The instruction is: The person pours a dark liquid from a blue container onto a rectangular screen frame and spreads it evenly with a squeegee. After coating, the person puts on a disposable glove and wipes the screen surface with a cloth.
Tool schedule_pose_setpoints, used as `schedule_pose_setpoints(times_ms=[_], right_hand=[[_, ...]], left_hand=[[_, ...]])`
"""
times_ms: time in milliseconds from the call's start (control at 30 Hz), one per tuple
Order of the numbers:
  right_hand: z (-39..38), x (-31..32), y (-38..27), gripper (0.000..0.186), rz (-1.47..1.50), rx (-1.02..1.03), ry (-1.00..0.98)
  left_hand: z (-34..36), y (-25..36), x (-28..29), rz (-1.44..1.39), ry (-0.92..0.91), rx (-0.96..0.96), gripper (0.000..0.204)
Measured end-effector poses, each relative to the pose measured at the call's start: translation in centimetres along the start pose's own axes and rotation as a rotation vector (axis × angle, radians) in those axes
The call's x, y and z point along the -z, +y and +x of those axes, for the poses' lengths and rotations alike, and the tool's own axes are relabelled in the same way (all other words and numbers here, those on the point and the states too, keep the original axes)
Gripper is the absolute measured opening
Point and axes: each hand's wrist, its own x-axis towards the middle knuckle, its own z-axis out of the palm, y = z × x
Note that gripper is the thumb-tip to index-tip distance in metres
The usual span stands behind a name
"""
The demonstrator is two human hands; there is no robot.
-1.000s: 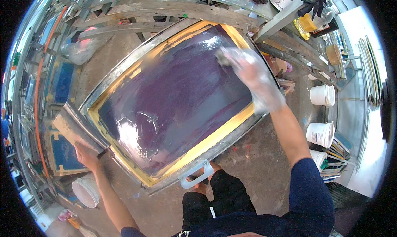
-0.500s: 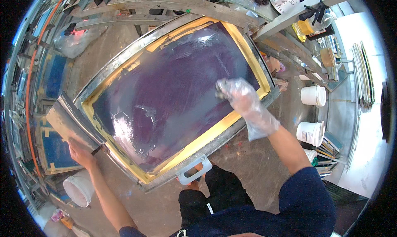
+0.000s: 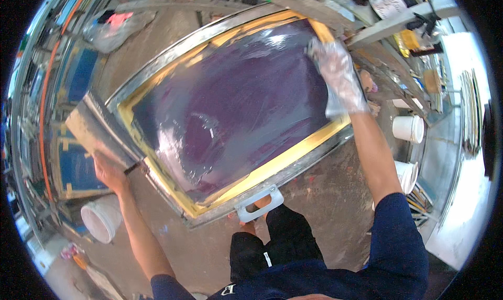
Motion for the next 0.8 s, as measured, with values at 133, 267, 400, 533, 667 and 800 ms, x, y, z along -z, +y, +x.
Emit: schedule_pose_setpoints(times_ms=[133,267,400,533,667,800], right_hand=[[9.0,5.3,18.1,0.021,2.283,-0.487,0.349],[8.4,8.0,25.3,0.023,3.298,-0.250,0.746],[13.8,5.5,22.7,0.026,3.632,-0.405,0.480],[9.5,9.1,28.0,0.037,3.336,-0.029,0.780],[8.4,5.6,23.7,0.030,3.326,0.204,0.661],[10.8,8.7,25.4,0.027,3.299,-0.381,0.776]], left_hand=[[-0.8,2.4,-0.3,0.118,0.056,-0.075,0.039],[-0.9,2.3,0.3,0.027,0.044,-0.044,0.039],[-1.2,2.9,-0.1,0.027,0.070,-0.070,0.039],[-1.6,2.9,-0.5,-0.109,0.137,0.010,0.039],[-1.5,2.8,-0.5,-0.096,0.079,0.001,0.041],[-1.1,1.7,0.3,-0.077,0.065,-0.062,0.044]])
